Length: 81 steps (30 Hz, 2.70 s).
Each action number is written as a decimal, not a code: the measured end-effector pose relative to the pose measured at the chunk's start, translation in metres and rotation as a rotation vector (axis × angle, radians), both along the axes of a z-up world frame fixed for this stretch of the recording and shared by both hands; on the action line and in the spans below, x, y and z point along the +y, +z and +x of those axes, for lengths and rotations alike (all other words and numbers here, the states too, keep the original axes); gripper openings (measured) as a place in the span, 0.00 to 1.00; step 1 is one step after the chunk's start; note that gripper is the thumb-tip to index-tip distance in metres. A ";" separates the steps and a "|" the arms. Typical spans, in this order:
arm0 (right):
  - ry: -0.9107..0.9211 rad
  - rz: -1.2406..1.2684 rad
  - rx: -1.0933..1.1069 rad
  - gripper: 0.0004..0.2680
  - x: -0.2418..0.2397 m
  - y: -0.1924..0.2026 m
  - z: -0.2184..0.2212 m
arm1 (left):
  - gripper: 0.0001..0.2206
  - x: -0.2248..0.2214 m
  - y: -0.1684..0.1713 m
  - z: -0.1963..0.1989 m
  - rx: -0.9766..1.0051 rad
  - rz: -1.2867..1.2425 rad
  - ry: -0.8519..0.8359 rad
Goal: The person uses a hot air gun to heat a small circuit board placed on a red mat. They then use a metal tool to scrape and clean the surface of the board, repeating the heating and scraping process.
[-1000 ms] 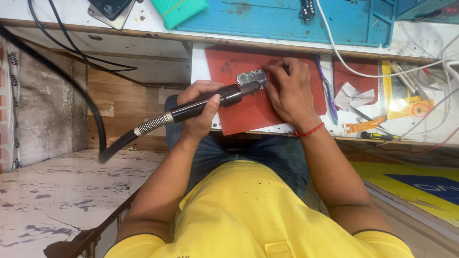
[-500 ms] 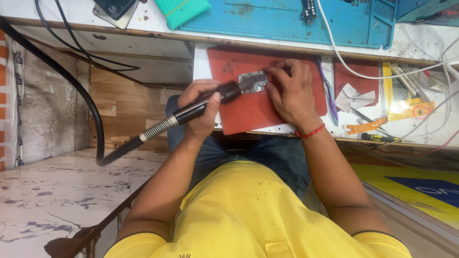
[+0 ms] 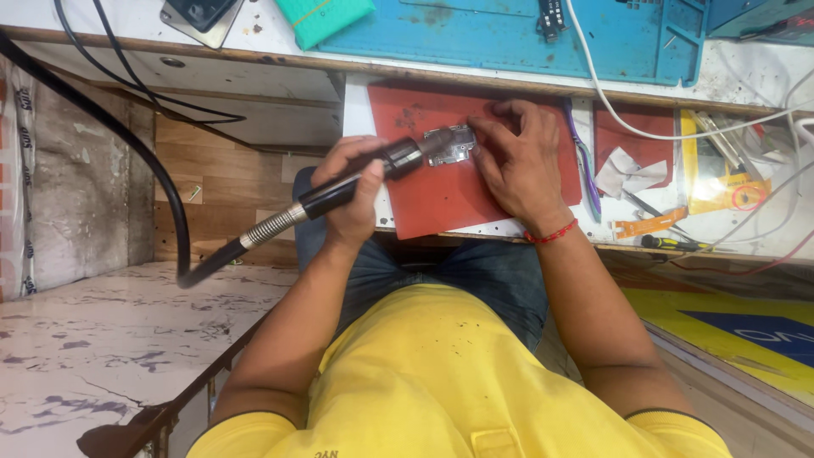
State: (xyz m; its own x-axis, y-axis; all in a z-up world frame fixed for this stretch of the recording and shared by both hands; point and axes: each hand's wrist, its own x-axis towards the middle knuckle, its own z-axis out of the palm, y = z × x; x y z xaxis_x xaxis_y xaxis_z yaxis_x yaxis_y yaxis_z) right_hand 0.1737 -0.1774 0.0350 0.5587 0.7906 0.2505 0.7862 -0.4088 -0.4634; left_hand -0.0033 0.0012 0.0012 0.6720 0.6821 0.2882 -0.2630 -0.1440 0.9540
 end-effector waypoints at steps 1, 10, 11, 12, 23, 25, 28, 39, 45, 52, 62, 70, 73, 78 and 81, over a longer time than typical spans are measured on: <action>-0.007 -0.004 0.008 0.13 -0.001 0.000 0.001 | 0.10 0.000 0.001 0.001 0.010 -0.004 -0.025; -0.030 -0.017 0.032 0.13 -0.002 0.000 0.000 | 0.09 -0.003 0.007 0.006 -0.011 0.127 -0.002; -0.031 -0.016 0.040 0.13 -0.002 0.000 0.000 | 0.08 -0.002 0.007 0.006 -0.014 0.165 -0.027; -0.032 -0.015 0.049 0.13 -0.003 0.000 0.000 | 0.08 -0.002 0.008 0.005 -0.016 0.202 -0.052; -0.016 -0.002 0.021 0.13 0.000 -0.001 0.002 | 0.09 0.000 0.005 0.006 0.025 0.157 0.022; -0.017 0.004 0.022 0.13 -0.001 -0.001 0.002 | 0.09 0.000 0.004 0.006 0.022 0.176 -0.007; -0.019 0.011 0.043 0.13 -0.003 -0.003 0.001 | 0.08 -0.001 0.004 0.004 0.033 0.180 0.005; -0.044 -0.024 0.065 0.12 -0.002 -0.004 0.002 | 0.09 -0.001 0.006 0.004 0.006 0.183 -0.036; -0.034 -0.021 0.048 0.13 -0.001 -0.003 0.003 | 0.10 0.000 0.006 0.007 0.004 0.147 0.025; -0.038 -0.024 0.024 0.12 0.002 0.000 0.005 | 0.09 0.003 0.008 0.008 0.021 0.128 0.001; -0.038 -0.045 0.050 0.13 0.001 -0.002 0.005 | 0.08 0.001 0.010 0.006 -0.003 0.165 0.003; -0.042 -0.039 0.053 0.13 0.004 -0.001 0.005 | 0.09 0.003 0.016 0.007 -0.012 0.172 0.006; -0.038 -0.019 0.022 0.13 0.007 0.002 0.012 | 0.08 0.008 0.017 0.017 -0.011 0.160 0.016; -0.024 -0.012 0.040 0.13 0.002 -0.004 0.005 | 0.08 0.003 0.008 0.006 -0.004 0.048 0.063; -0.013 -0.022 0.018 0.13 0.001 -0.004 0.009 | 0.07 0.004 0.006 0.009 -0.021 0.184 -0.024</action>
State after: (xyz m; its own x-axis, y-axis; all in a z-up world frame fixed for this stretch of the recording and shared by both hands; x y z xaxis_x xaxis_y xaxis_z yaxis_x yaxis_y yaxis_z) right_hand 0.1826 -0.1759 0.0313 0.5733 0.7884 0.2231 0.7723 -0.4289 -0.4686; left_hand 0.0058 0.0050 0.0076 0.6798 0.6007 0.4206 -0.2877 -0.3091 0.9065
